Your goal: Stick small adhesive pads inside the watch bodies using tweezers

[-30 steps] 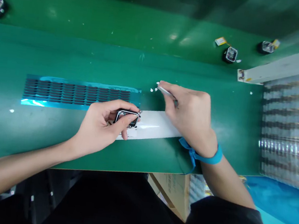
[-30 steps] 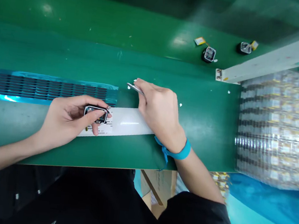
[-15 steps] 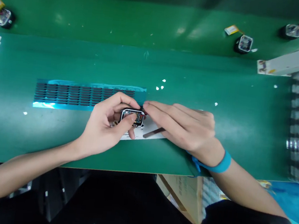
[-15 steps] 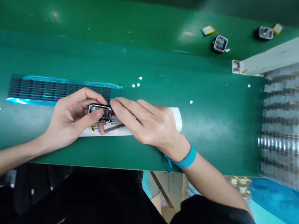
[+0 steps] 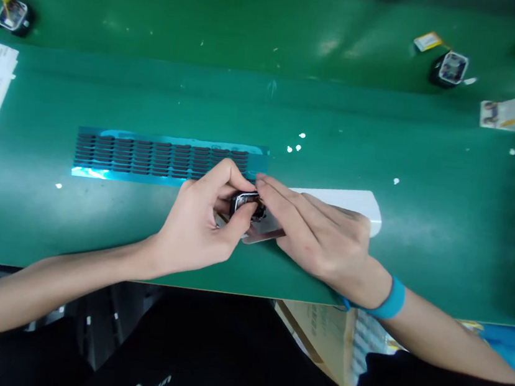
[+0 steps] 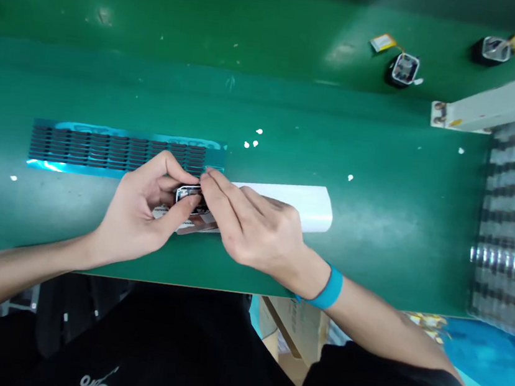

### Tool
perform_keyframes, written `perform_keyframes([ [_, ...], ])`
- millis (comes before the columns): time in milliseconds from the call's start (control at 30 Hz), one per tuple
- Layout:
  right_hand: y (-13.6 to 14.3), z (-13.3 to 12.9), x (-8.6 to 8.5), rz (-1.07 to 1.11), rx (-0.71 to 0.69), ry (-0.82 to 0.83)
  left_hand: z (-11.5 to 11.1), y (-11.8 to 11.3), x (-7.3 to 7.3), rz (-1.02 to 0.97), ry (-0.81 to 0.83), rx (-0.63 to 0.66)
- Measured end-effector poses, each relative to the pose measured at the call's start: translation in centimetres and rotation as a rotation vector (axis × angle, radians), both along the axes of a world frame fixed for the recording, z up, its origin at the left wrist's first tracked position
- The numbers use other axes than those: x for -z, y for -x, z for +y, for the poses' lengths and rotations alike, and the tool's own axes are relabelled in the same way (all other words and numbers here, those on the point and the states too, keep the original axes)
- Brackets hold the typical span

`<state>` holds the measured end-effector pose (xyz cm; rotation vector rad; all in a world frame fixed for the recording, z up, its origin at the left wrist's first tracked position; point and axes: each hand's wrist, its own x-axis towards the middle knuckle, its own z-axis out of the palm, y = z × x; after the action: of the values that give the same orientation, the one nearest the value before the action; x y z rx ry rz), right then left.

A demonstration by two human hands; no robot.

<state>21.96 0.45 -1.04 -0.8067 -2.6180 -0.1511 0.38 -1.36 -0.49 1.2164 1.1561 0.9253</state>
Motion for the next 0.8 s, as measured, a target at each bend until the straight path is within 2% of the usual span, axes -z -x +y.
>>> perform_keyframes([
  [100,0.4,-0.1,0.0,-0.002,0.002,0.003,-0.2,0.1,0.0,0.041,-0.048,-0.028],
  [167,0.7,0.0,-0.1,0.065,-0.017,0.068,-0.2,0.2,0.0,0.039,-0.055,-0.039],
  [367,1.1,0.6,-0.8,0.472,0.121,0.573,-0.3,0.4,0.0,-0.02,-0.143,0.008],
  [467,1.3,0.9,-1.1,0.558,0.132,0.733,-0.5,0.4,0.2,-0.017,-0.19,0.034],
  [667,1.6,0.8,-0.8,0.665,0.199,0.788,-0.6,0.2,0.8,0.033,-0.269,0.066],
  [800,1.2,1.6,-0.7,0.723,0.131,0.808,0.0,0.9,-0.5,0.108,-0.296,0.096],
])
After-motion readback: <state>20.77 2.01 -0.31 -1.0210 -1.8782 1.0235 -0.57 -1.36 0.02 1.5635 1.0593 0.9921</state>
